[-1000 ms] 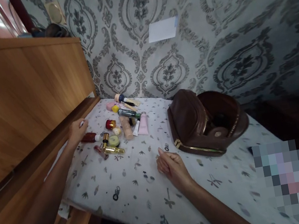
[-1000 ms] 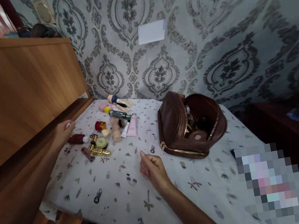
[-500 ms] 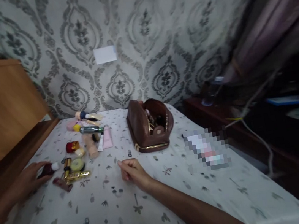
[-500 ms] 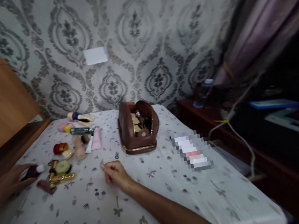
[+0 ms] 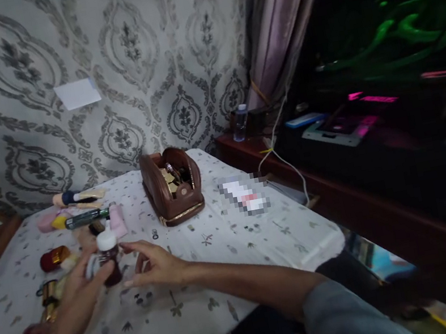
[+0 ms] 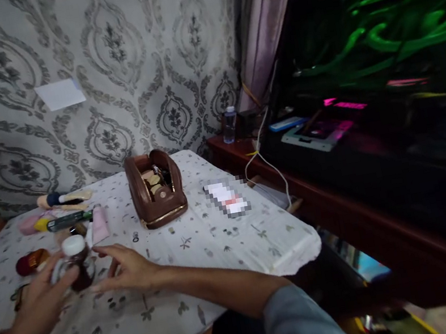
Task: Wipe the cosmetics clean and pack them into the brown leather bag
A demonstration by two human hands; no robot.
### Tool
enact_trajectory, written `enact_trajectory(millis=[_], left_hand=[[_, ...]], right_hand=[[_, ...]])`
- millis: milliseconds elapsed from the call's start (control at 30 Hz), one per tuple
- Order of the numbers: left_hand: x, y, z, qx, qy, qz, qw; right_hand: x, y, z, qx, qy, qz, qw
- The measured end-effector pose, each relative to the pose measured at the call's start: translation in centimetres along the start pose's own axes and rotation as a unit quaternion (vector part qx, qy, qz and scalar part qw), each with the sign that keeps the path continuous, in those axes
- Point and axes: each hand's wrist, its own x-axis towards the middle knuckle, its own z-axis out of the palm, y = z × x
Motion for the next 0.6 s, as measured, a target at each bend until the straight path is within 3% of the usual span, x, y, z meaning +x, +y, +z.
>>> enact_trajectory(millis=[67,133,233,367,600], left_hand=[[0.0,2.7,3.1,-0.046,-0.018,-0.006,0.999],[0.0,4.0,4.9,-0.069,-0.053,0.027,0.996],[0.0,3.6,5.7,-0.108,-0.114,0.04,0.987],[-0.4,1.9,5.8,-0.209,-0.185,0.011,0.96],[-0.3,0.5,5.4,-0.174,-0.094,-0.051,0.979]], right_hand=[[0.0,0.1,-0.6,0.012,0.022,0.003,1.0],[-0.2,0.6,-1.1,0.058,0.054,0.03,0.996],[-0.6,1.5,-1.8,0.131,0.092,0.075,0.984],[-0.5,1.7,-2.3,0.117,0.143,0.076,0.98],[-0.4,1.4,-2.5,0.05,0.117,0.074,0.989]])
